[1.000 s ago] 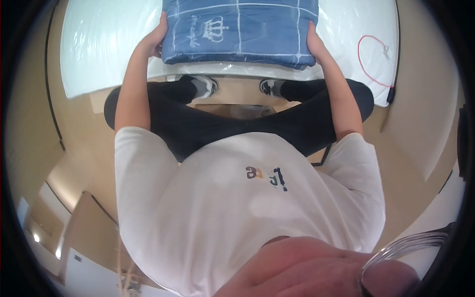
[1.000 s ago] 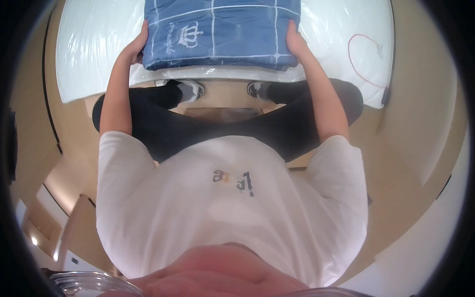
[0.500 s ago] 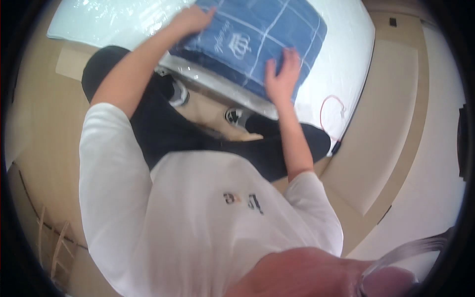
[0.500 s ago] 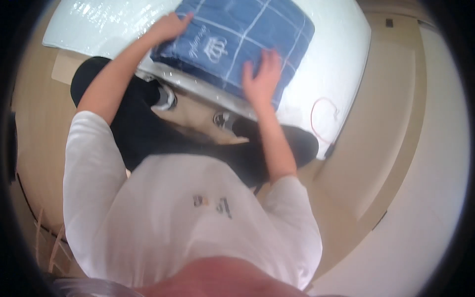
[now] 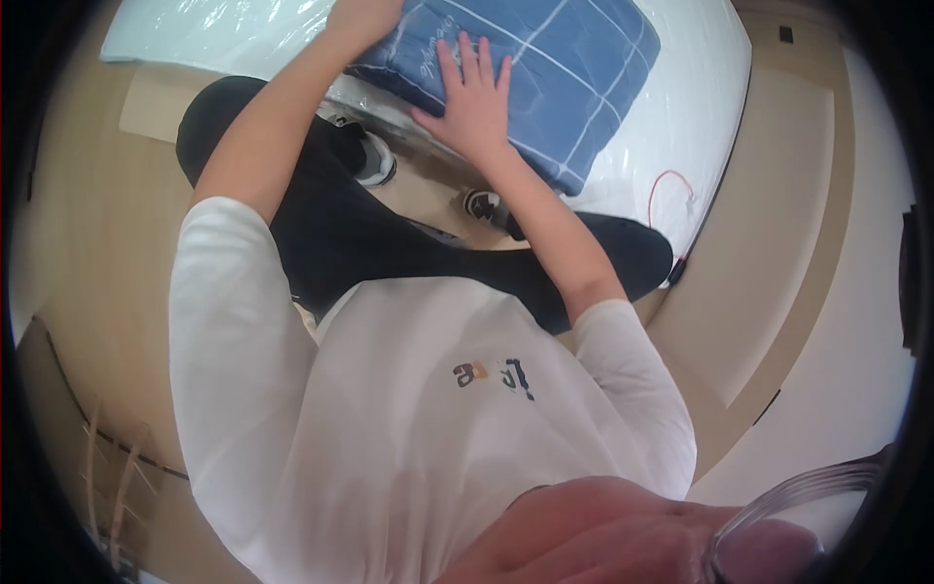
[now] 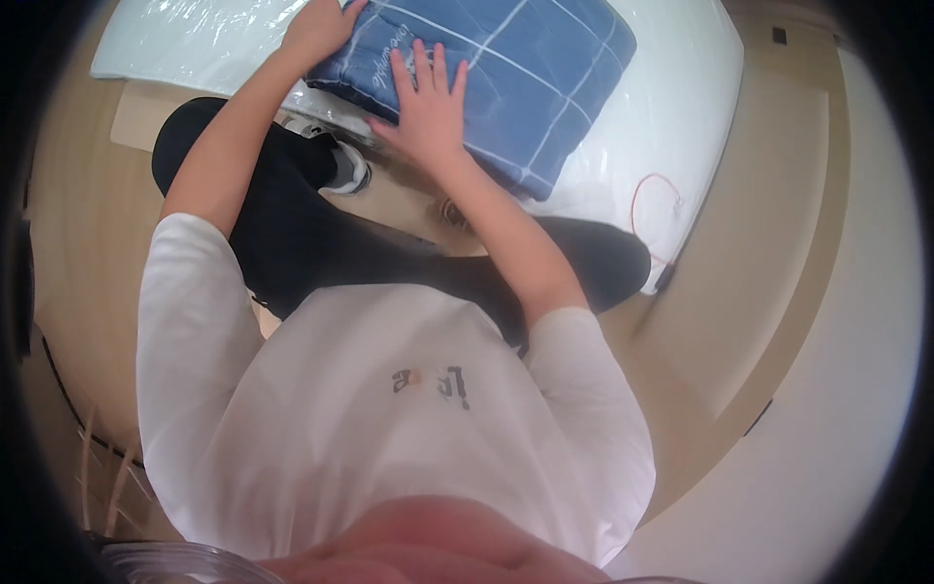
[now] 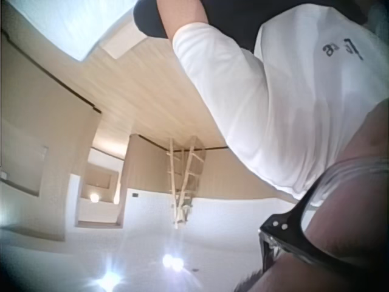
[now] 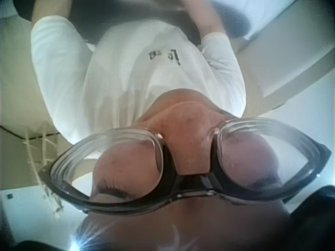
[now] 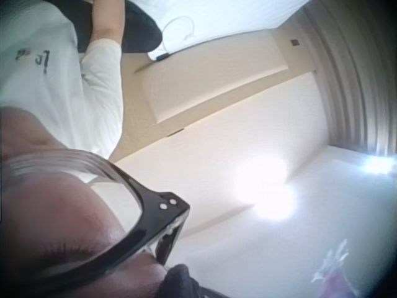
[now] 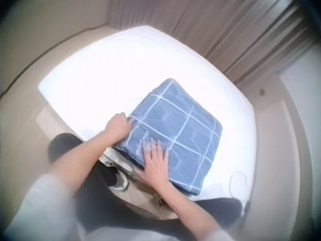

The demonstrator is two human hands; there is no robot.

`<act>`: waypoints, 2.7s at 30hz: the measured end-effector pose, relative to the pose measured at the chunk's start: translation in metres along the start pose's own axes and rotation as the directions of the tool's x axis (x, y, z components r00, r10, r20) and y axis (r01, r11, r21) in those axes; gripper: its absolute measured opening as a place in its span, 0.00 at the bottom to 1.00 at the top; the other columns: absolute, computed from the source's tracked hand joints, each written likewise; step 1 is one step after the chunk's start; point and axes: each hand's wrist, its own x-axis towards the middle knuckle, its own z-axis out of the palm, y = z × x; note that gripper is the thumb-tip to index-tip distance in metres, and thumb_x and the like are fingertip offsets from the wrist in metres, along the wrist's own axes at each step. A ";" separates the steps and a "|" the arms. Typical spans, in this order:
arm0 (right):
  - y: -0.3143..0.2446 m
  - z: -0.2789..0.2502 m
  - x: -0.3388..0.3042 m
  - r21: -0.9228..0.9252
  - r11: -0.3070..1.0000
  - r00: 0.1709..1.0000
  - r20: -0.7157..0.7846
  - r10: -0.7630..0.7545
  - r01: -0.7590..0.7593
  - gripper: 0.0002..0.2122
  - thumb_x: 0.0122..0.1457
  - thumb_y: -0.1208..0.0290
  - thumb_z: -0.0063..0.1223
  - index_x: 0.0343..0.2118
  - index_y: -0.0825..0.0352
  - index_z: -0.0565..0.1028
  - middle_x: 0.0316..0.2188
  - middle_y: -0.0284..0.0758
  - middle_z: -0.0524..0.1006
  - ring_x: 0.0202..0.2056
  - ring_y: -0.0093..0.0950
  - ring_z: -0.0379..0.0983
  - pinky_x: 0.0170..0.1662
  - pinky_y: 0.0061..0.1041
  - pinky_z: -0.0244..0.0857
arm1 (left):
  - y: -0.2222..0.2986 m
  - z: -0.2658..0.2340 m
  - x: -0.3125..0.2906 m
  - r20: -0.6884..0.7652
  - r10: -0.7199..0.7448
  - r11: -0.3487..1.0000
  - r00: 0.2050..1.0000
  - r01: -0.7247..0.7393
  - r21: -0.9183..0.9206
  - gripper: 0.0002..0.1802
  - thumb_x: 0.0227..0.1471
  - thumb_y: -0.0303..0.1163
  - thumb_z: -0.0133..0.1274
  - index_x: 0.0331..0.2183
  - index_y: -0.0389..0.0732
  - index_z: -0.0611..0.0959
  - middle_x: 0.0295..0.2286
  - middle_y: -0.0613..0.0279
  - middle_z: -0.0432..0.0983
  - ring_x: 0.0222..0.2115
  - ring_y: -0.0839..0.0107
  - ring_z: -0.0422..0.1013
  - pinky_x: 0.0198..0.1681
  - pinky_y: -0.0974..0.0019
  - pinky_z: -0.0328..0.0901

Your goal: The person repeatedly unfolds and folds a blue mattress pad on a mattress by hand.

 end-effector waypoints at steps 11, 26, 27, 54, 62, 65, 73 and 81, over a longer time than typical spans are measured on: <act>-0.003 -0.013 -0.028 -0.070 0.990 0.977 -0.185 0.108 -0.123 0.48 0.39 0.59 0.75 0.67 0.54 0.62 0.64 0.45 0.64 0.65 0.48 0.60 0.65 0.56 0.53 | 0.018 -0.017 0.030 0.667 0.230 0.586 0.708 0.447 -0.676 0.36 0.55 0.51 0.62 0.53 0.29 0.77 0.44 0.51 0.81 0.40 0.67 0.80 0.46 0.63 0.75; 0.287 -0.147 -0.271 0.802 0.512 -0.060 -0.553 0.831 -0.308 0.40 0.58 0.48 0.63 0.61 0.76 0.61 0.59 0.47 0.70 0.58 0.38 0.69 0.61 0.34 0.63 | 0.109 0.133 -0.149 0.616 0.671 0.314 0.413 -0.911 0.268 0.63 0.40 0.59 0.69 0.70 0.59 0.52 0.64 0.44 0.56 0.58 0.36 0.63 0.52 0.30 0.65; 0.301 -0.127 -0.298 0.917 0.214 -0.216 -0.296 0.930 -0.337 0.41 0.57 0.44 0.61 0.62 0.73 0.61 0.60 0.46 0.69 0.58 0.39 0.68 0.60 0.37 0.64 | 0.105 0.146 -0.150 0.540 0.745 0.253 0.392 -0.915 0.315 0.60 0.44 0.56 0.67 0.70 0.60 0.51 0.65 0.43 0.55 0.58 0.34 0.62 0.51 0.30 0.65; 0.236 -0.032 -0.249 0.547 -0.525 0.207 0.794 0.571 -0.651 0.41 0.60 0.37 0.55 0.58 0.75 0.66 0.46 0.41 0.78 0.40 0.31 0.80 0.45 0.24 0.78 | -0.289 -0.274 0.081 0.232 -0.531 0.841 0.815 0.541 0.025 0.39 0.59 0.60 0.51 0.62 0.45 0.71 0.54 0.49 0.71 0.44 0.50 0.74 0.32 0.52 0.79; 0.147 -0.046 -0.188 -0.001 0.694 0.671 0.253 0.697 -0.720 0.24 0.53 0.47 0.65 0.43 0.64 0.77 0.36 0.40 0.79 0.34 0.37 0.78 0.35 0.35 0.71 | -0.098 -0.062 0.085 0.493 0.198 0.733 0.847 -0.462 0.499 0.32 0.63 0.54 0.46 0.54 0.36 0.77 0.51 0.39 0.75 0.54 0.42 0.70 0.58 0.47 0.65; 0.161 -0.062 -0.179 -0.365 0.878 0.938 -0.269 0.219 -0.310 0.20 0.54 0.55 0.65 0.42 0.64 0.76 0.37 0.42 0.78 0.38 0.41 0.77 0.37 0.37 0.71 | 0.001 0.004 0.048 0.435 0.388 0.748 0.812 -0.554 0.366 0.30 0.64 0.53 0.46 0.54 0.38 0.77 0.45 0.41 0.79 0.50 0.42 0.73 0.54 0.47 0.68; 0.322 -0.191 -0.247 0.005 0.539 0.445 -0.558 0.700 -0.842 0.19 0.63 0.55 0.52 0.38 0.71 0.79 0.33 0.49 0.81 0.38 0.48 0.79 0.42 0.45 0.71 | 0.028 0.118 -0.067 0.543 0.567 0.546 0.619 -0.776 0.315 0.34 0.61 0.49 0.52 0.63 0.44 0.67 0.55 0.43 0.70 0.51 0.41 0.71 0.53 0.46 0.68; 0.404 -0.277 -0.512 0.186 -0.374 -0.404 -0.622 0.671 -0.908 0.26 0.58 0.50 0.50 0.45 0.71 0.81 0.44 0.51 0.81 0.49 0.47 0.78 0.54 0.43 0.69 | 0.078 0.109 -0.075 0.610 0.220 0.746 0.761 -0.534 0.397 0.53 0.54 0.60 0.57 0.69 0.47 0.52 0.66 0.40 0.48 0.66 0.36 0.48 0.58 0.20 0.51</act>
